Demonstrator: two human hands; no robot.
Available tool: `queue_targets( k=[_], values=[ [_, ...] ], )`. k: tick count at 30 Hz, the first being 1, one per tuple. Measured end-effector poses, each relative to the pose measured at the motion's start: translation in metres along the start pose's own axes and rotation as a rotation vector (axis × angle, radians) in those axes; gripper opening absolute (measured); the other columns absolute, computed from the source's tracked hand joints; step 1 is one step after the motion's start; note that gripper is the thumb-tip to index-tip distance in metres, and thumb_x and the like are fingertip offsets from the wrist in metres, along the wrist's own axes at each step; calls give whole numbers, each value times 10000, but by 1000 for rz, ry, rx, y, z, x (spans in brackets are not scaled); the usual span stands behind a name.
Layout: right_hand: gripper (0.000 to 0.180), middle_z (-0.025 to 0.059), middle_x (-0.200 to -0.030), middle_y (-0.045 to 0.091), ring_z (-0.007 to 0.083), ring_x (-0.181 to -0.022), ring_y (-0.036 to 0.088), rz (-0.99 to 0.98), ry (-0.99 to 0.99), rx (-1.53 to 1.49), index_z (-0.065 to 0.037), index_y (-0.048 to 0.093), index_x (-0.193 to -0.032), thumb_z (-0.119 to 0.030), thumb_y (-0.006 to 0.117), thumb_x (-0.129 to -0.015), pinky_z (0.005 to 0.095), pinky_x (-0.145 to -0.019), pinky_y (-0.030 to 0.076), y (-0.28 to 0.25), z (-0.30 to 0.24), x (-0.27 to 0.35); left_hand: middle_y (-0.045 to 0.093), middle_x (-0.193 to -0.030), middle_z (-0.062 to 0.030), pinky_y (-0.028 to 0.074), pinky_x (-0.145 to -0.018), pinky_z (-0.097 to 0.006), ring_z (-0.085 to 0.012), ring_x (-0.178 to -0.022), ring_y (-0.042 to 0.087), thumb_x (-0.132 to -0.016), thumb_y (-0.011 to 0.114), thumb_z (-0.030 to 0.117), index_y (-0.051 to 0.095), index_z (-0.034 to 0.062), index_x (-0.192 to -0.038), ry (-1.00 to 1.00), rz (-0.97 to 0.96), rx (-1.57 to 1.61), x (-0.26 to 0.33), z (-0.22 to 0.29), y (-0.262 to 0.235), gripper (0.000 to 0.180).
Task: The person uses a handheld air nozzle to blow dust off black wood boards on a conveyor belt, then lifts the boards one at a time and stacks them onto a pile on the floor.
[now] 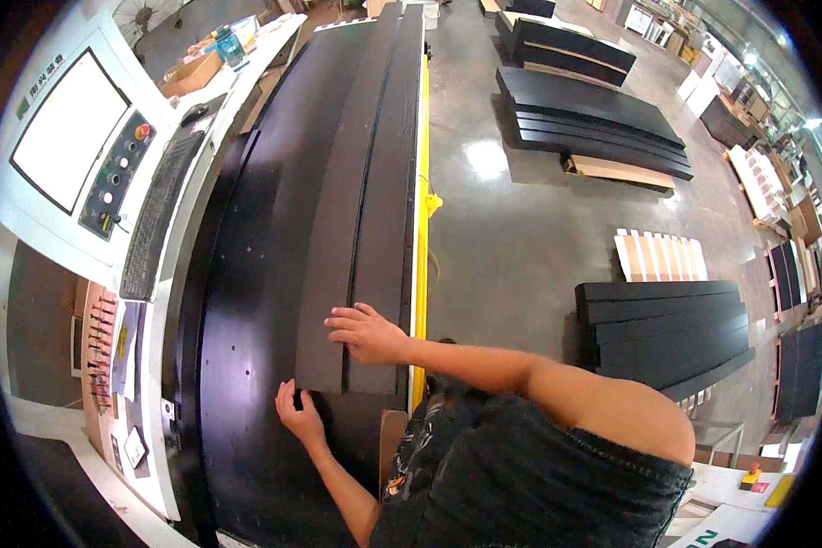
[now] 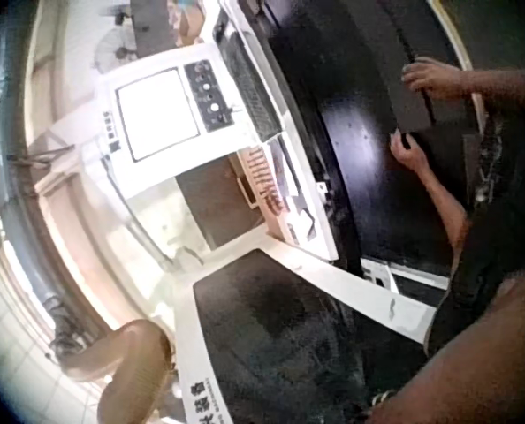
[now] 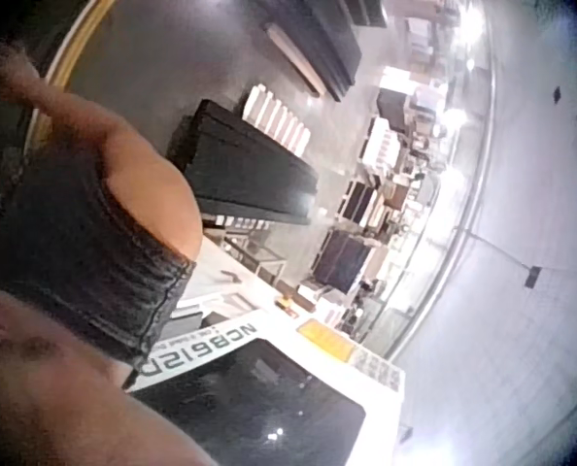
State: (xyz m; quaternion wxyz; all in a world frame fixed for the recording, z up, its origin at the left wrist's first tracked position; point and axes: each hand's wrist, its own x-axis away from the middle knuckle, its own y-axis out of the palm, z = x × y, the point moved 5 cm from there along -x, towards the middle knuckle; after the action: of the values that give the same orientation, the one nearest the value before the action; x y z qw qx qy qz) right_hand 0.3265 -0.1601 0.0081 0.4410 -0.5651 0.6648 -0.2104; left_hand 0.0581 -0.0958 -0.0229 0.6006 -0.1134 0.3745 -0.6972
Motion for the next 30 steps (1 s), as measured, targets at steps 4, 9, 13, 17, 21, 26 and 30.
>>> queue_targets(
  k=[4,9,13,17,21,26,30],
  values=[
    [425,87,-1563,557,310,-1566,379,9,-6,-54,-118,679,-1318,-67,669,-896,589,-1260,302,-5,0,1,725,-1318,-183,422,-1178,-512,-391,-1344,604,-926,696,40,741,-31,-1216,41,-8,-22,-2,-4,-1,302],
    [437,91,-1566,561,316,-1565,378,15,-2,-28,-110,683,-1331,-50,649,-900,588,-1263,291,0,-2,2,725,-1323,-184,425,-1177,-508,-389,-1345,606,-935,697,46,740,-31,-1225,17,3,-30,2,-11,-1,303],
    [436,93,-1560,566,317,-1565,379,19,-12,-87,-109,686,-1330,-47,642,-901,596,-1263,289,-4,-4,3,723,-1322,-188,436,-1166,-497,-382,-1337,610,-943,702,38,743,-28,-1222,53,14,3,-1,-11,0,290],
    [434,92,-1556,565,315,-1564,380,42,-11,-76,-117,679,-1330,-54,648,-901,600,-1267,292,-1,-2,1,724,-1309,-192,447,-1151,-494,-379,-1325,616,-944,700,19,743,-29,-1218,58,8,-27,-1,-9,0,282],
    [413,84,-1556,561,311,-1570,369,11,-10,-77,-118,676,-1325,-68,642,-917,601,-1265,292,-3,-3,2,718,-1325,-193,448,-1154,-491,-374,-1332,611,-939,704,10,739,-35,-1222,2,12,5,-1,-7,2,288],
    [454,80,-1581,541,314,-1570,367,-2,-9,-34,-130,667,-1354,-60,643,-907,601,-1261,297,2,-3,1,722,-1317,-190,454,-1151,-486,-374,-1323,618,-933,706,9,739,-32,-1226,-33,37,-29,3,-5,-1,298],
    [459,84,-1586,537,311,-1578,357,-10,-5,-49,-123,667,-1358,-55,646,-904,602,-1264,293,-3,3,3,722,-1315,-190,450,-1157,-486,-373,-1333,611,-935,699,11,737,-32,-1235,5,7,-22,2,-5,1,306]
  ],
)
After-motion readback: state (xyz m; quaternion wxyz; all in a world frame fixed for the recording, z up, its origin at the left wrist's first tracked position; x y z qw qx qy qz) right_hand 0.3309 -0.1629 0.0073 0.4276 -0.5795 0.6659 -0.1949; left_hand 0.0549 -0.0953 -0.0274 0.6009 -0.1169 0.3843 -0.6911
